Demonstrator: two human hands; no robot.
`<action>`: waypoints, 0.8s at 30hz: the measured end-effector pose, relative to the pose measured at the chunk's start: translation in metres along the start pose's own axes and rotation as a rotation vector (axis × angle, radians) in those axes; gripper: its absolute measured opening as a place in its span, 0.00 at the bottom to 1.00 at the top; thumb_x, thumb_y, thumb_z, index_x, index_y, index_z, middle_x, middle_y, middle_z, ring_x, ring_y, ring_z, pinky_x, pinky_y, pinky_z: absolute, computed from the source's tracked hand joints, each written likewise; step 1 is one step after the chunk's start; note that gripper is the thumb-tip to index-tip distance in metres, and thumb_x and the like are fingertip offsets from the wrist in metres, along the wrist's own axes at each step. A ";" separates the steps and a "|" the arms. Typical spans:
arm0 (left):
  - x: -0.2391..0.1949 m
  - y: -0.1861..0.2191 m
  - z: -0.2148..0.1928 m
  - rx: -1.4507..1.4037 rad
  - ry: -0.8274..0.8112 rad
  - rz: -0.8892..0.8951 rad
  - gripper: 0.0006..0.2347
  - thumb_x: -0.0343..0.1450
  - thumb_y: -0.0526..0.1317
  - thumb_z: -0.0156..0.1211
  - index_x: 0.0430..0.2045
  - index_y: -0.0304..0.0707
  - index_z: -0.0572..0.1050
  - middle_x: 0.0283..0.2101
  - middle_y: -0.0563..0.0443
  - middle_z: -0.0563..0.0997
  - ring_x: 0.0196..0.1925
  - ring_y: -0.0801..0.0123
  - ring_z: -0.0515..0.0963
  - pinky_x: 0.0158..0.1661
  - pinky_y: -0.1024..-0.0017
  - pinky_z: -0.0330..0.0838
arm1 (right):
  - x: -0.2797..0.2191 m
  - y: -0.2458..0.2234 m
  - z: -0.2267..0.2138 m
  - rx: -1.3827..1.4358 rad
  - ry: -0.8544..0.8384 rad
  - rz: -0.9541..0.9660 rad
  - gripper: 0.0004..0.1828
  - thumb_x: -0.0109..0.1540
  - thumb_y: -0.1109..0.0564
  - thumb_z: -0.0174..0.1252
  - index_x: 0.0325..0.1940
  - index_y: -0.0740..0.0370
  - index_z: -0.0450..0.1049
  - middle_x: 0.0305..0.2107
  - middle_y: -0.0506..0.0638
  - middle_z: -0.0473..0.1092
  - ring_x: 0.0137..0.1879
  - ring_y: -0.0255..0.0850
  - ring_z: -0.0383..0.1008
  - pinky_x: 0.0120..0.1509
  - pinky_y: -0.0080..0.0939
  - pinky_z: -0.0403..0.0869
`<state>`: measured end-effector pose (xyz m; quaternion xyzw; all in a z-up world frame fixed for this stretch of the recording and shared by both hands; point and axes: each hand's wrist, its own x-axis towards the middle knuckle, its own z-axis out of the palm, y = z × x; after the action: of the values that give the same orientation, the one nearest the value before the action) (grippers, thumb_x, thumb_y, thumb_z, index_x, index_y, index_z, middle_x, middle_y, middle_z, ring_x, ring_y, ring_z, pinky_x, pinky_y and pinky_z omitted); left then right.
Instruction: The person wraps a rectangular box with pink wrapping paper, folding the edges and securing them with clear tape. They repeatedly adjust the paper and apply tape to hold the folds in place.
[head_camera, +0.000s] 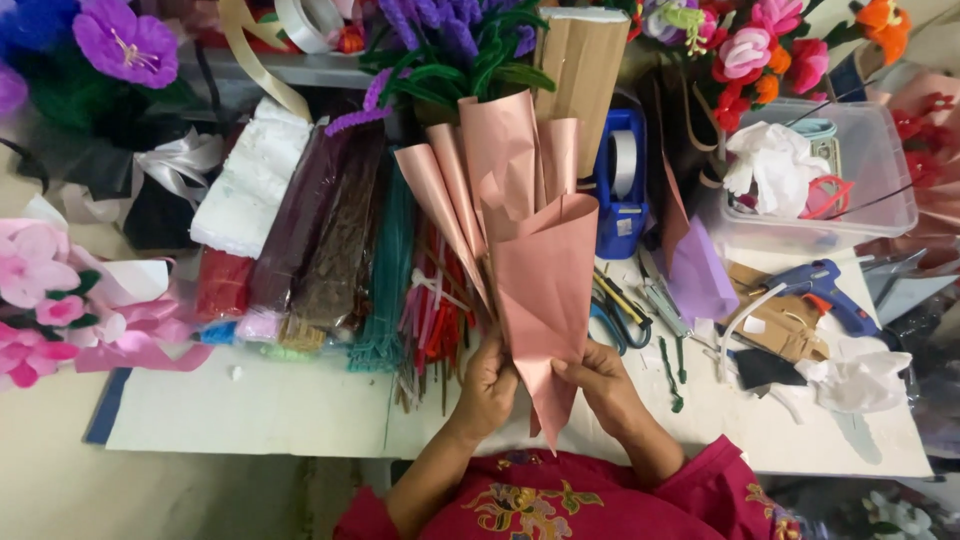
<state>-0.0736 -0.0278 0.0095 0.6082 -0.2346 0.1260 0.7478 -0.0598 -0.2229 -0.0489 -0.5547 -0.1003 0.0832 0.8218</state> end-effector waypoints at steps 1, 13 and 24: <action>0.001 0.000 0.000 -0.003 0.008 -0.011 0.22 0.72 0.23 0.44 0.64 0.28 0.66 0.54 0.36 0.80 0.58 0.55 0.77 0.58 0.52 0.69 | -0.005 -0.018 0.017 -0.001 0.002 0.014 0.04 0.61 0.68 0.59 0.34 0.70 0.79 0.23 0.55 0.77 0.33 0.42 0.80 0.42 0.40 0.76; 0.001 -0.032 -0.031 -0.330 0.280 -0.106 0.32 0.72 0.26 0.46 0.74 0.34 0.43 0.67 0.32 0.68 0.67 0.57 0.68 0.66 0.53 0.61 | 0.011 -0.044 -0.030 0.318 0.089 0.044 0.05 0.63 0.61 0.54 0.38 0.65 0.72 0.20 0.68 0.73 0.24 0.60 0.81 0.35 0.54 0.81; 0.023 -0.015 -0.091 0.304 0.447 -0.071 0.36 0.70 0.22 0.40 0.75 0.39 0.37 0.70 0.26 0.62 0.73 0.46 0.61 0.69 0.53 0.60 | 0.009 -0.032 -0.023 0.236 0.319 0.014 0.05 0.65 0.65 0.53 0.43 0.66 0.73 0.28 0.61 0.77 0.34 0.51 0.83 0.43 0.45 0.80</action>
<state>-0.0292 0.0548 -0.0052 0.6785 -0.0205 0.2648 0.6849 -0.0446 -0.2532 -0.0266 -0.4614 0.0457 0.0113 0.8859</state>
